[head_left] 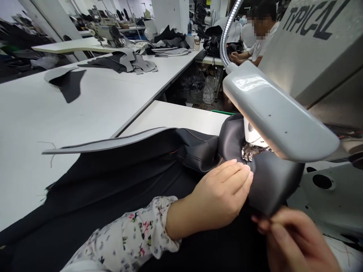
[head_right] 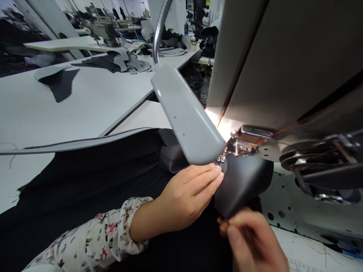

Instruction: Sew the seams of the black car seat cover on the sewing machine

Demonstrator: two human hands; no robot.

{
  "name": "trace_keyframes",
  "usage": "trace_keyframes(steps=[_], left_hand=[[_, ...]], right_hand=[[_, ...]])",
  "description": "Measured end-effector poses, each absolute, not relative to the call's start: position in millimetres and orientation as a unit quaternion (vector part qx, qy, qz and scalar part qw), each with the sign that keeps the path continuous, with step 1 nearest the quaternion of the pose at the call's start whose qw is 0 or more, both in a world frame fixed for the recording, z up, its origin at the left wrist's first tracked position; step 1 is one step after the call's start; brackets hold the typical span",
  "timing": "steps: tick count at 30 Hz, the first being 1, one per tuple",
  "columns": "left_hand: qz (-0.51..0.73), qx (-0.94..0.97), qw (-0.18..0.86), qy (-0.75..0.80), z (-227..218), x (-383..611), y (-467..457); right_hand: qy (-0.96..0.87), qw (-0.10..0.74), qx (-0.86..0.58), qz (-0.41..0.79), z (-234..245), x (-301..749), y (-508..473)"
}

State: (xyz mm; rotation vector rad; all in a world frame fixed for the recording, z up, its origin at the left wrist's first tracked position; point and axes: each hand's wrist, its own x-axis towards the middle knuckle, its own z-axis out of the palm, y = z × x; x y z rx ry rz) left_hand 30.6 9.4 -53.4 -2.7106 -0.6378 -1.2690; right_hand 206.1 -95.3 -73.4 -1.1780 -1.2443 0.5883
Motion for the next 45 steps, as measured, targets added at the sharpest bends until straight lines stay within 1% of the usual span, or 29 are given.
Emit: trace_keyframes(steps=[2,3,4,6,7,15,20,28,38,41,45], left_hand=[[-0.420,-0.884,0.036,-0.203,-54,32,10],[-0.425,-0.882,0.035,-0.202,-54,33,10],[-0.428,-0.880,0.035,-0.202,-54,34,10],[-0.427,-0.880,0.037,-0.203,-54,35,9],[-0.426,-0.881,0.038,-0.203,-54,36,9],[-0.447,-0.870,0.061,-0.200,-57,42,11],[-0.479,-0.851,0.085,-0.198,-58,46,16],[-0.521,-0.833,0.071,-0.171,-68,47,29],[-0.560,-0.812,0.015,-0.164,-88,49,28],[-0.580,-0.797,-0.016,-0.168,-88,48,31],[-0.595,-0.783,-0.089,-0.157,-85,48,39]], right_hand=[[-0.671,0.538,-0.510,0.031,-66,210,-95],[-0.713,0.479,-0.509,-0.057,-63,212,-91],[-0.738,0.420,-0.514,-0.118,-59,214,-85],[-0.763,0.336,-0.529,-0.158,-53,219,-68],[-0.772,0.320,-0.526,-0.158,-51,223,-60],[-0.786,0.359,-0.477,-0.162,-51,247,-39],[-0.786,0.376,-0.472,-0.136,-51,251,-29],[-0.778,0.411,-0.461,-0.117,-55,253,-19],[-0.743,0.465,-0.473,-0.083,-66,255,-1],[-0.734,0.467,-0.482,-0.105,-68,251,0],[-0.716,0.470,-0.495,-0.145,-73,246,2]])
